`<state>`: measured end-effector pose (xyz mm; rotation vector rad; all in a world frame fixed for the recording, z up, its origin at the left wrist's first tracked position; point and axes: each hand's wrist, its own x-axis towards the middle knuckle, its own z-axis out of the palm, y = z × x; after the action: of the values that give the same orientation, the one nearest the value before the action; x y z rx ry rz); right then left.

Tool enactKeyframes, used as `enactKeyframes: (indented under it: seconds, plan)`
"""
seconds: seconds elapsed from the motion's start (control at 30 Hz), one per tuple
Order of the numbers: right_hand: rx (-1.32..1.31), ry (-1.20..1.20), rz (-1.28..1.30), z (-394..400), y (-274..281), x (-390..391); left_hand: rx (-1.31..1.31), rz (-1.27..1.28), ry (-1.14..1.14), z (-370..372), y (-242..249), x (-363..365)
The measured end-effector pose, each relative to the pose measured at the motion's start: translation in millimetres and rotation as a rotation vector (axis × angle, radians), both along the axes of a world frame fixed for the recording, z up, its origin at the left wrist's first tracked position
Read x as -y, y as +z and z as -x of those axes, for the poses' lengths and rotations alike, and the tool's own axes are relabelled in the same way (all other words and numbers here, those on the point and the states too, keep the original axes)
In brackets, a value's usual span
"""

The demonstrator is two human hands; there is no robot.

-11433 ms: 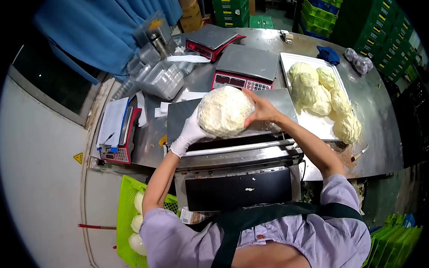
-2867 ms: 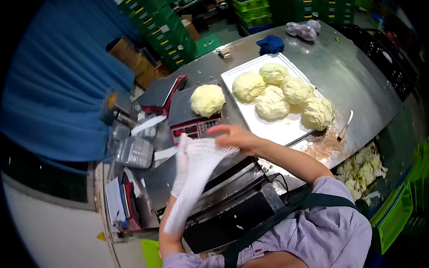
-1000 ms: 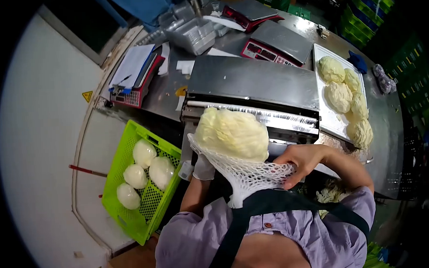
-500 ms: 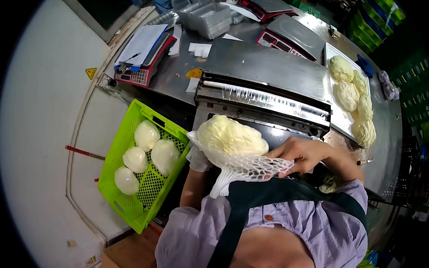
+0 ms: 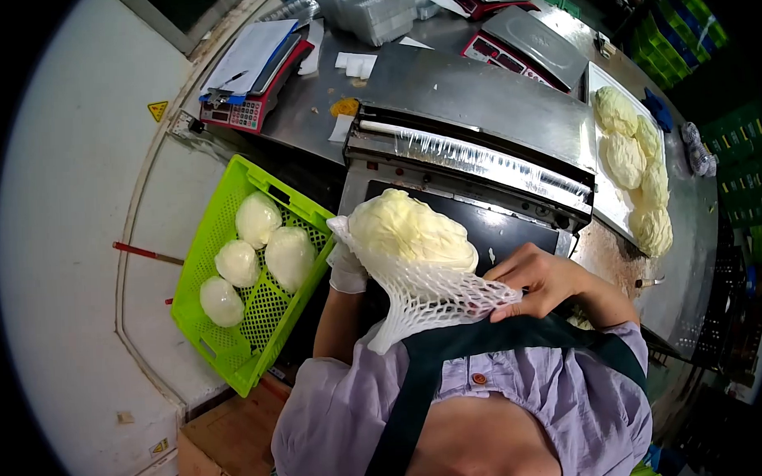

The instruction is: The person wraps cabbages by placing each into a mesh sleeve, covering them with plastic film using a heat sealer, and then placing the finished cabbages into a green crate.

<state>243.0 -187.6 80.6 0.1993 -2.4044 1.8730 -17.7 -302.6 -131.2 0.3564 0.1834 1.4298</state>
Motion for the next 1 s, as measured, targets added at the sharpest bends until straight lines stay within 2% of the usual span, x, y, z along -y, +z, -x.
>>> enactKeyframes:
  seconds: [0.03,0.1,0.17,0.2,0.23,0.3,0.37,0.47,0.53,0.6,0.63,0.67,0.73,0.77,0.8,0.87,1.0]
  plan:
    - [-0.083,-0.022,-0.076,1,0,4,0.002,0.007,-0.003,-3,10,2]
    - [-0.092,0.001,-0.159,2,-3,9,-0.187,0.228,0.148,-12,33,4]
    - [-0.074,0.053,-0.296,-1,-5,13,-0.205,0.202,0.138,-28,57,7]
    - [-0.072,0.043,-0.285,-2,-7,15,-0.225,0.162,0.138,-32,62,7]
    - [-0.085,0.037,-0.323,-3,-8,17,-0.225,0.172,0.126,-33,49,7]
    - [-0.091,0.017,-0.348,-4,-11,22,-0.098,0.41,-0.002,-33,-5,12]
    - [-0.151,-0.035,-0.478,-5,-11,25,-0.057,0.411,-0.015,-37,-59,23]
    - [-0.078,-0.107,-0.567,-12,-3,31,-0.012,0.412,-0.039,-41,-41,21]
    - [-0.098,-0.172,-0.588,-18,-2,36,-0.081,0.423,-0.06,-39,-14,18]
    - [-0.087,-0.354,-0.708,-25,4,37,-0.224,0.406,-0.088,-36,15,11]
    - [-0.04,-0.399,-0.679,-27,9,34,-0.296,0.396,-0.102,-36,27,7]
    - [0.03,-0.463,-0.51,-29,6,31,-0.365,0.385,-0.114,-35,36,3]
    - [-0.098,-0.703,-0.387,-26,-9,18,-0.482,0.365,-0.143,-35,49,-4]
    - [-0.084,-0.788,-0.425,-25,-12,11,-0.539,0.353,-0.156,-35,54,-8]
    - [-0.049,-0.848,-0.345,-25,-18,9,-0.591,0.344,-0.167,-34,58,-10]
    - [-0.022,-0.847,-0.198,-22,-22,7,-0.68,0.324,-0.179,-35,68,-16]
    - [0.024,-0.846,-0.297,-28,-30,9,-0.84,0.282,-0.194,-37,83,-25]
